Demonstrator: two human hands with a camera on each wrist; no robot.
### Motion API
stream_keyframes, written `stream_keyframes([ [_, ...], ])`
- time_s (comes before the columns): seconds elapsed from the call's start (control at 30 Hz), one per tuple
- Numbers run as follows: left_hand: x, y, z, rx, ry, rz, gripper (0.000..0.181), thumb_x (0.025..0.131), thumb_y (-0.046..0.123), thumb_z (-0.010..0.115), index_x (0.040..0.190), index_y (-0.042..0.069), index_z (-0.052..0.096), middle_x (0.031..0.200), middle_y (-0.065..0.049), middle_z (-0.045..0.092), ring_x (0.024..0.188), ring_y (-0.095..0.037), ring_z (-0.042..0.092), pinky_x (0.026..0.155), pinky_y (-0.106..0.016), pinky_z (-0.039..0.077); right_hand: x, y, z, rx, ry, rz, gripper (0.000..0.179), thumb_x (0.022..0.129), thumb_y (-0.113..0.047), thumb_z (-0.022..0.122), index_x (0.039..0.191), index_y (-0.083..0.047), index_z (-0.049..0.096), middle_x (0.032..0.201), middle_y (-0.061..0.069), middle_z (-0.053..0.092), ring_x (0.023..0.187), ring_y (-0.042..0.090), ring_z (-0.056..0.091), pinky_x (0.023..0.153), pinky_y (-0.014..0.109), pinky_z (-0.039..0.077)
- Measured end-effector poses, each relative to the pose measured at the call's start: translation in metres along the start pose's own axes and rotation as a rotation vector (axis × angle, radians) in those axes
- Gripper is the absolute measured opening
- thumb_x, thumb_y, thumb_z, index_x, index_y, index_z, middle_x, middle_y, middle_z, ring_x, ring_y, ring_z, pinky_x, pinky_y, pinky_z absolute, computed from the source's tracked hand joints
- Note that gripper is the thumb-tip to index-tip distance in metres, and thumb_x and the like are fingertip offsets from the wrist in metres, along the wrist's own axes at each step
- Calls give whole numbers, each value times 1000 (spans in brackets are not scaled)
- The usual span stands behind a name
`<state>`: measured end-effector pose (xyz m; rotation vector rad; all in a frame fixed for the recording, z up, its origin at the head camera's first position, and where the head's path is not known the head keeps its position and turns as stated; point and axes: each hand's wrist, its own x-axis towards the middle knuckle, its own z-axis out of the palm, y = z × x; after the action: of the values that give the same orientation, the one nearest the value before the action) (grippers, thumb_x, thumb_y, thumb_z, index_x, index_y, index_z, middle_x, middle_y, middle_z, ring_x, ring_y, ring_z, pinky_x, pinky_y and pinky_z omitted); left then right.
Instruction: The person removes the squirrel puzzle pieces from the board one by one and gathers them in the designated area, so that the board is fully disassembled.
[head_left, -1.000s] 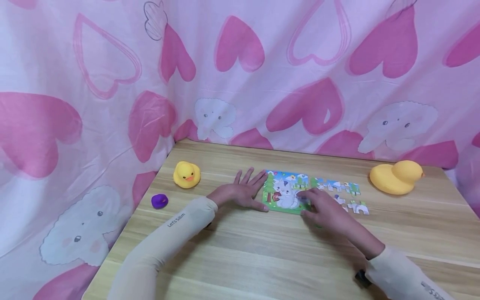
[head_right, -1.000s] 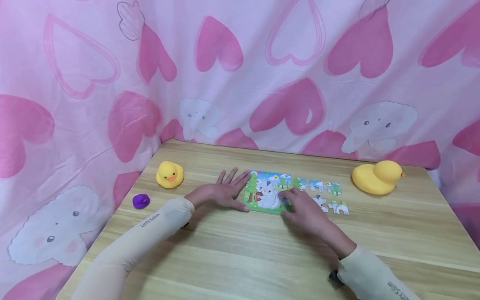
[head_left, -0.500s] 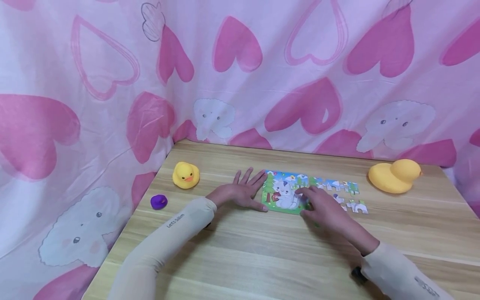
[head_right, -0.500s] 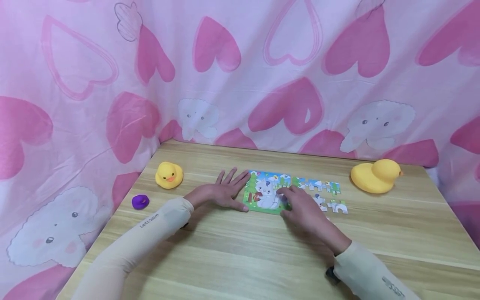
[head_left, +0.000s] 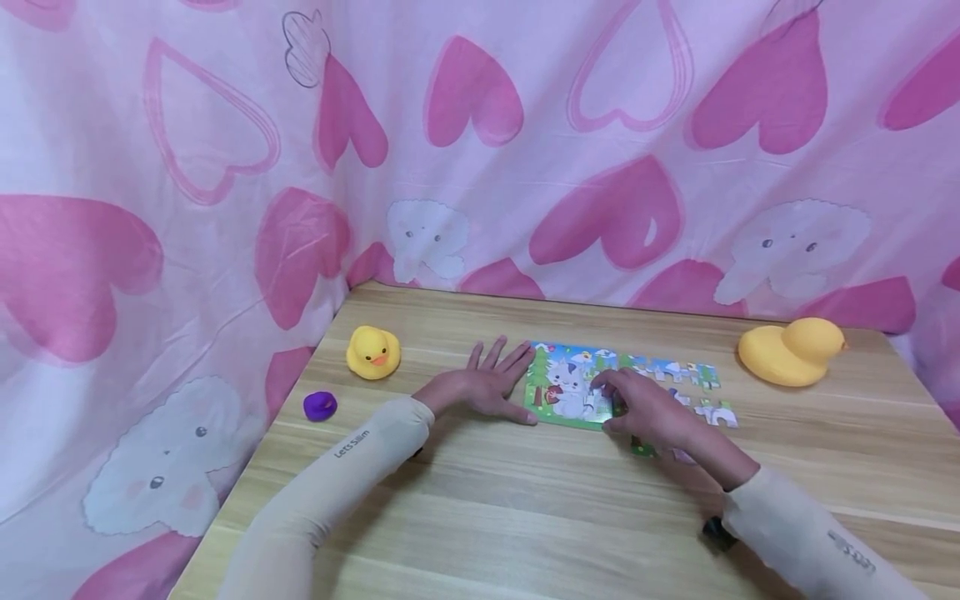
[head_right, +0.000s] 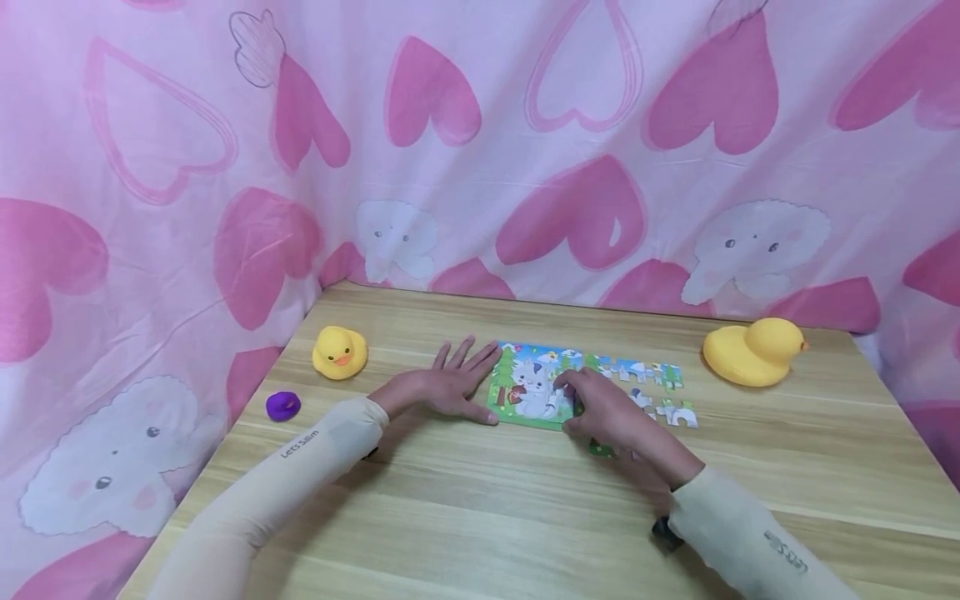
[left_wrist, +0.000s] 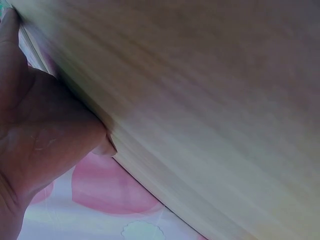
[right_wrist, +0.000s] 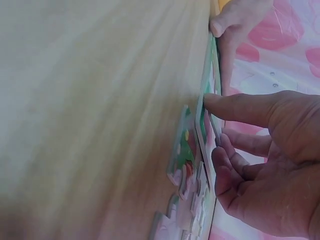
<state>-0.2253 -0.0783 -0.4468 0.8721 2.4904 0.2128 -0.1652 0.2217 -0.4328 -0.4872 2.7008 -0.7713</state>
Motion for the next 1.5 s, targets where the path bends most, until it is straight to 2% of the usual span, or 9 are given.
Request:
stream_keyframes([
  [0.27,2,0,2,-17,1,21,122,91,82,56,170,21,-14,179,2,-22,164,-38,-24,128,-68,-17,3,4,-2,-30,-13,-45,55,85,-15,88,136,-12,67,114,5,67,101,21,59,90,43,56],
  [0.47,1,-2,2,-18,3,20,122,91,82,56,170,21,-16,178,2,-23,163,-37,-26,128,-67,-18,0,8,-2,23,31,-51,57,86,-15,88,139,-15,67,112,2,68,100,20,60,87,39,56],
  [0.6,1,-3,2,-9,6,13,123,90,83,56,170,22,-16,178,3,-23,164,-36,-26,128,-67,-18,-8,12,-6,50,74,-84,58,86,-12,88,140,-14,67,115,4,70,101,20,65,86,39,59],
  [0.83,1,-5,1,-16,7,10,124,89,84,56,169,24,-16,179,4,-22,164,-36,-26,128,-68,-18,-28,25,-17,33,151,-110,62,83,-10,89,141,-16,66,116,4,70,97,21,65,76,27,58],
  [1.13,1,-1,1,-17,5,13,124,89,84,57,170,22,-15,179,4,-22,164,-36,-26,128,-67,-18,-67,62,-31,-73,239,-144,64,79,-10,92,138,-14,68,115,5,72,100,23,68,77,32,61],
  [1.33,3,1,1,-16,7,15,124,89,84,56,170,22,-15,179,3,-21,164,-36,-25,128,-67,-17,-94,88,-39,-119,258,-112,63,75,-6,93,134,-13,70,111,3,71,97,19,68,77,29,61],
  [1.5,2,0,2,-8,7,-10,124,89,83,57,170,24,-16,179,5,-21,164,-35,-24,129,-67,-17,-104,100,-43,-138,209,-58,62,78,-7,90,136,-12,69,118,8,70,98,19,67,78,28,60],
])
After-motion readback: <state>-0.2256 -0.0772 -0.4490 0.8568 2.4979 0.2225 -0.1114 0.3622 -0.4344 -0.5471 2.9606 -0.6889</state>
